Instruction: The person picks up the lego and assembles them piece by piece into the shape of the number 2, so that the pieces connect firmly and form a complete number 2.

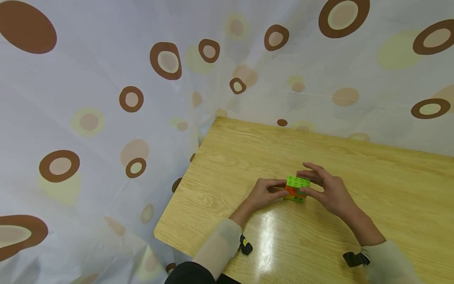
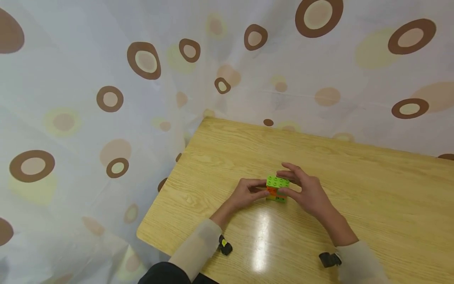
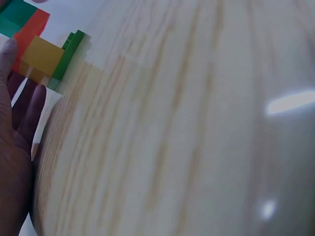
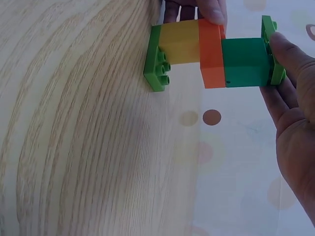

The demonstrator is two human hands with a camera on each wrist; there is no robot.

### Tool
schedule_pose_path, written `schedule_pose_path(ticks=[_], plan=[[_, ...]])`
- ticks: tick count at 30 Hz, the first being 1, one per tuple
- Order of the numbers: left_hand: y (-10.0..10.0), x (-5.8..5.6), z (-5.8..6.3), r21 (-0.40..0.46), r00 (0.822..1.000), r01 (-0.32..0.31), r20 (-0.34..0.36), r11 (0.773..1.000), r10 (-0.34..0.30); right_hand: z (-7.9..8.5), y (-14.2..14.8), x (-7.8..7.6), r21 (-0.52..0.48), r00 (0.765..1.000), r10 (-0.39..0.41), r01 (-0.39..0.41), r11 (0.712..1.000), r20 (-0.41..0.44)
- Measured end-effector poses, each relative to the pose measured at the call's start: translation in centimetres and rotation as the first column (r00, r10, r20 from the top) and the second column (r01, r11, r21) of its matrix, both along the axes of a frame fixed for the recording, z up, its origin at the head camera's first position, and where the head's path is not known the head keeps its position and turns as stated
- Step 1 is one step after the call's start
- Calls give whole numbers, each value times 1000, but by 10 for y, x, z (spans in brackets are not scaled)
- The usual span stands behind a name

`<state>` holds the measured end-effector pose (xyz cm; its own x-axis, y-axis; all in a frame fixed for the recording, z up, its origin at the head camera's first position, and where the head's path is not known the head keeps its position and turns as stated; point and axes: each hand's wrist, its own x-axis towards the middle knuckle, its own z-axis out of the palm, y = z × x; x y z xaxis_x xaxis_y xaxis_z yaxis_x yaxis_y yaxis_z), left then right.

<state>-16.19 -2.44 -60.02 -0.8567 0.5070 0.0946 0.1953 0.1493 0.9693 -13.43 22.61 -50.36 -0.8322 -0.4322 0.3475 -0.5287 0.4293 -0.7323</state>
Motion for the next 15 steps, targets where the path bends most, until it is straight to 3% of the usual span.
schedule_pose_path(ticks=[6, 15], plan=[[4, 3, 1, 20, 1000, 8, 9, 1000, -8, -4, 4, 2, 35, 999, 1, 0, 999, -32], [1, 1, -1, 5, 997, 4, -74, 1000, -4, -14, 1, 3, 33, 998, -15, 17, 999, -56]])
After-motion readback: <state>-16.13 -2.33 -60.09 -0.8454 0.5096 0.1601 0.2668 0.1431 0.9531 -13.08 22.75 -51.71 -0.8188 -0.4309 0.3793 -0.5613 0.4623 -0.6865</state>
